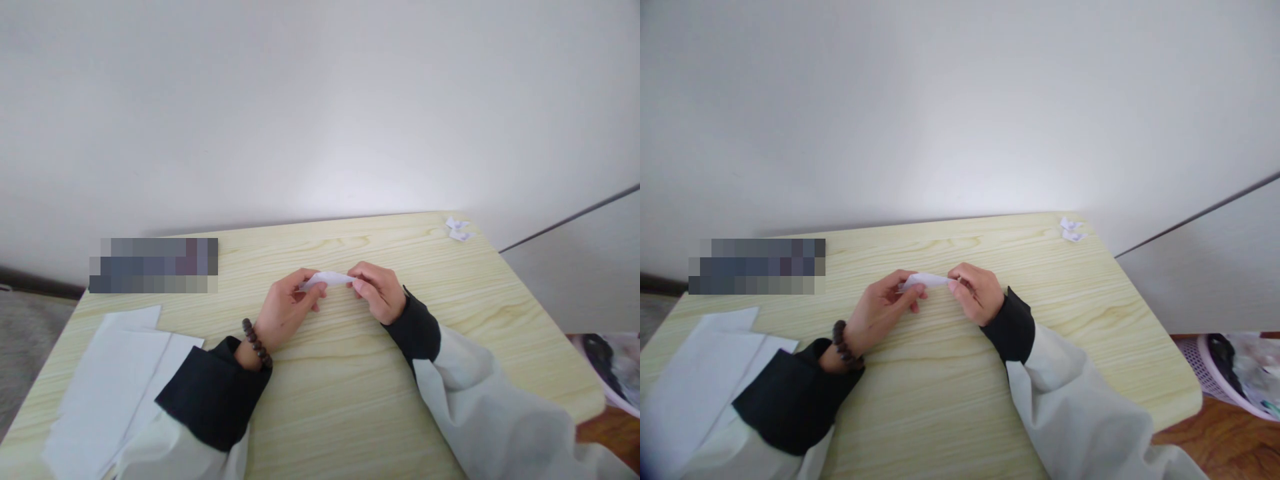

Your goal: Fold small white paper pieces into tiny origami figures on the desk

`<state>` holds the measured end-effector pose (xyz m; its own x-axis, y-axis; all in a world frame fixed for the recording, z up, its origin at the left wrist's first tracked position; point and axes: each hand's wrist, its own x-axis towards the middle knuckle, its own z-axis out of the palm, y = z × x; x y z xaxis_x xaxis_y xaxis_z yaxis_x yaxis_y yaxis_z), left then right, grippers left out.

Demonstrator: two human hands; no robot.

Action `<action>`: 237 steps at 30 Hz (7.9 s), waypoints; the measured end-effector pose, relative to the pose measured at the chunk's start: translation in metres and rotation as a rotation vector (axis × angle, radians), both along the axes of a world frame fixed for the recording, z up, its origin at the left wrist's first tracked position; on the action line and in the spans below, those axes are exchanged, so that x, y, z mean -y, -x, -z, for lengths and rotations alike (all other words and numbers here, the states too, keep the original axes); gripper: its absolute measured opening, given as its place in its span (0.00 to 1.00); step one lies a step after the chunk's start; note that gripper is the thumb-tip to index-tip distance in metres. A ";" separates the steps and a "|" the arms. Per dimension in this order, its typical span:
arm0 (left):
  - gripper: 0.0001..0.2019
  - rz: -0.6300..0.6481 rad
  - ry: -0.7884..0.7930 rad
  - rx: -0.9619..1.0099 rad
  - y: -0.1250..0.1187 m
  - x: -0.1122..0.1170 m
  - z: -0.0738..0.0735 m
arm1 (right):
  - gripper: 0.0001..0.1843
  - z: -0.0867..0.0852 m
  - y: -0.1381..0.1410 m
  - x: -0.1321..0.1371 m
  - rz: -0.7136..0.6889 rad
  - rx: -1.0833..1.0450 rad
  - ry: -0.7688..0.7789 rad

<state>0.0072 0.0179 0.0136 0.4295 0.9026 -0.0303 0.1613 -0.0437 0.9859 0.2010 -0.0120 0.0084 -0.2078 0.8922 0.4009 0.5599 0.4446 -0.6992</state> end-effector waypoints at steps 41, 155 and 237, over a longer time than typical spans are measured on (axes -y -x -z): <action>0.10 -0.176 -0.200 -0.061 0.004 0.000 0.002 | 0.06 0.004 0.002 -0.002 -0.015 -0.091 -0.015; 0.17 -0.142 -0.117 -0.171 0.009 -0.007 0.004 | 0.11 0.004 0.003 -0.004 0.084 -0.165 0.245; 0.09 -0.211 -0.068 -0.111 0.008 -0.007 0.007 | 0.16 0.009 0.005 -0.006 0.126 -0.256 0.270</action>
